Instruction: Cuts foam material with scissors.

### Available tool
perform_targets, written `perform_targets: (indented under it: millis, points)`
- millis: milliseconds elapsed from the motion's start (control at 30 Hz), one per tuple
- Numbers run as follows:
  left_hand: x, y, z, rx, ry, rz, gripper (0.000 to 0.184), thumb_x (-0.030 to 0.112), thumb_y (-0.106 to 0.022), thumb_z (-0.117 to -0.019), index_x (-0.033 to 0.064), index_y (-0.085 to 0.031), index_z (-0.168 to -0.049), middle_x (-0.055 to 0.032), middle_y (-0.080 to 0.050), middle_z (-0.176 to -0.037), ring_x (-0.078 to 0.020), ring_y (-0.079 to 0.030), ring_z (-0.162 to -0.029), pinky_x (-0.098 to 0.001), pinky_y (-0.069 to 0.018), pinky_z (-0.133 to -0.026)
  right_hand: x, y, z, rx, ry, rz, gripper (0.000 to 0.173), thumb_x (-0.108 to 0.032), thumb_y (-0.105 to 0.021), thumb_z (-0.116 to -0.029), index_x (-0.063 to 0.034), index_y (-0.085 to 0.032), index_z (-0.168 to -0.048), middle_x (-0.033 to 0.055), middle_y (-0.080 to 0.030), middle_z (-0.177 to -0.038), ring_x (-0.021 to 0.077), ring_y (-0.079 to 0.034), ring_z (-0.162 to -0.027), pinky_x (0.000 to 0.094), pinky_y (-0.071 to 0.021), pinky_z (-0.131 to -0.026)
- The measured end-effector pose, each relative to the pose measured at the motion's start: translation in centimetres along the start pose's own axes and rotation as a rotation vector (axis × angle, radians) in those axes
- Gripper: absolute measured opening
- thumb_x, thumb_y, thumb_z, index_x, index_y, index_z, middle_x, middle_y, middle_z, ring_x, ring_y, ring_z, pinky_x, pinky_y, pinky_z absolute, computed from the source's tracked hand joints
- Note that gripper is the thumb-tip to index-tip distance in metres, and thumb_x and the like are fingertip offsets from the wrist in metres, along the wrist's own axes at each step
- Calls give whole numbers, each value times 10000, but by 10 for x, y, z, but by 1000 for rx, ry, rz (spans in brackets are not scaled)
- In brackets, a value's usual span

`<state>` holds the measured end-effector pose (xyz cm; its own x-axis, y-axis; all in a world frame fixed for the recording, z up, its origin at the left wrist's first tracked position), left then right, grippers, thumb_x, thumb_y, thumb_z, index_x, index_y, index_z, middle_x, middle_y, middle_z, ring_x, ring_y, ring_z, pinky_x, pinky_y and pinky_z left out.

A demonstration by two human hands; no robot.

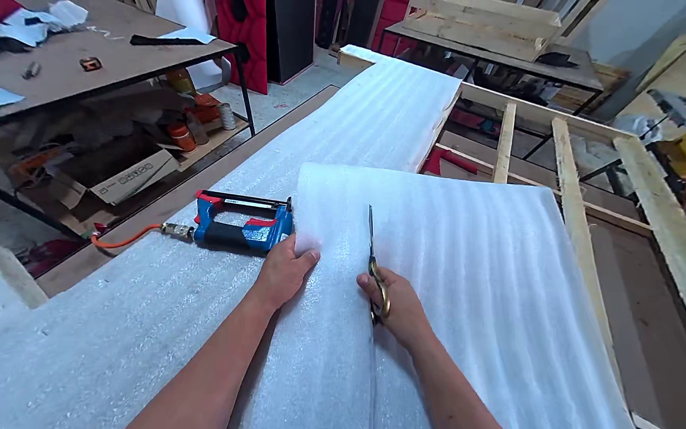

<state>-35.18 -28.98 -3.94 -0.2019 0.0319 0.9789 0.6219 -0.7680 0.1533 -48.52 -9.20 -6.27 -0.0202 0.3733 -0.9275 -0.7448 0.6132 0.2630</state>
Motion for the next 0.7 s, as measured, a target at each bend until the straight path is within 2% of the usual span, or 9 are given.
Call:
perform_targets:
  millis: [67,200,333,400,467,500,600,633,700]
  points:
    - [-1,3,-2,-1,-8,3,164,115,-684,-988,44,-677,-1136,-75,-758,-971,-166,-742,-871,-377,-626,-811,-2,1,-7,2,6,30,569,-676,-715,-837,-126,-696,-982,10,-595,-645,128,-549,-537,315,-472,-515]
    - [-3,0,0,-18,8,-11,161,119,-686,-986,51,-679,-1131,-74,-755,-967,-167,-737,-871,-382,-621,-809,-13,20,-32,-157,7,5,608,-669,-594,-929,-93,-610,-1124,23,-578,-699,126,-554,-572,300,-501,-557]
    - [-3,1,-2,-18,17,-3,160,120,-686,-987,47,-674,-1129,-79,-758,-947,-172,-745,-844,-380,-631,-785,-28,12,-42,7,-2,-63,465,-487,-730,-923,-43,-674,-1052,85,-633,-638,163,-585,-487,317,-524,-473]
    - [-3,1,0,-29,14,-6,149,109,-685,-986,50,-678,-1122,-70,-755,-946,-165,-738,-842,-373,-624,-783,-35,19,-51,-49,41,-8,468,-506,-669,-960,-49,-656,-1059,62,-616,-657,145,-561,-506,317,-501,-487]
    - [-3,-1,2,-43,7,5,163,98,-683,-985,52,-679,-1141,-70,-757,-963,-162,-738,-853,-369,-626,-791,-41,32,-69,-137,77,2,550,-606,-548,-984,-66,-619,-1060,30,-584,-689,130,-544,-541,323,-499,-523]
    - [-2,-2,3,-49,4,13,171,96,-681,-986,53,-678,-1151,-72,-757,-970,-163,-739,-858,-367,-628,-793,-45,35,-78,-159,80,-15,569,-641,-528,-978,-83,-606,-1061,18,-578,-701,119,-545,-553,307,-501,-532]
    - [-3,-1,2,-63,9,13,160,105,-682,-987,58,-682,-1140,-68,-758,-959,-158,-739,-845,-360,-629,-777,-50,29,-92,4,73,-86,508,-553,-703,-918,-50,-665,-984,60,-615,-642,134,-562,-484,305,-504,-458]
    - [-4,-1,1,-73,13,-6,143,110,-685,-986,65,-688,-1121,-57,-756,-952,-150,-734,-844,-357,-624,-777,-50,28,-97,40,79,-49,508,-554,-708,-913,-51,-678,-975,68,-616,-656,148,-559,-501,332,-503,-474]
    - [-5,-1,3,-109,13,-32,141,117,-681,-989,73,-694,-1122,-45,-756,-962,-142,-731,-864,-359,-622,-800,-50,36,-107,16,122,24,507,-555,-608,-978,-56,-651,-1054,53,-594,-715,149,-538,-556,355,-490,-522]
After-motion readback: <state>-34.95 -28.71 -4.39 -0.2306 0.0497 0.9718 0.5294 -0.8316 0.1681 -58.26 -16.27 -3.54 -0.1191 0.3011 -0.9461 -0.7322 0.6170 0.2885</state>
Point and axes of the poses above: each hand's wrist, its own z-axis away from the middle knuckle, its own y-axis out of the back of the hand, x = y × z, the point moved 1 cm from there along -z, towards the middle knuckle
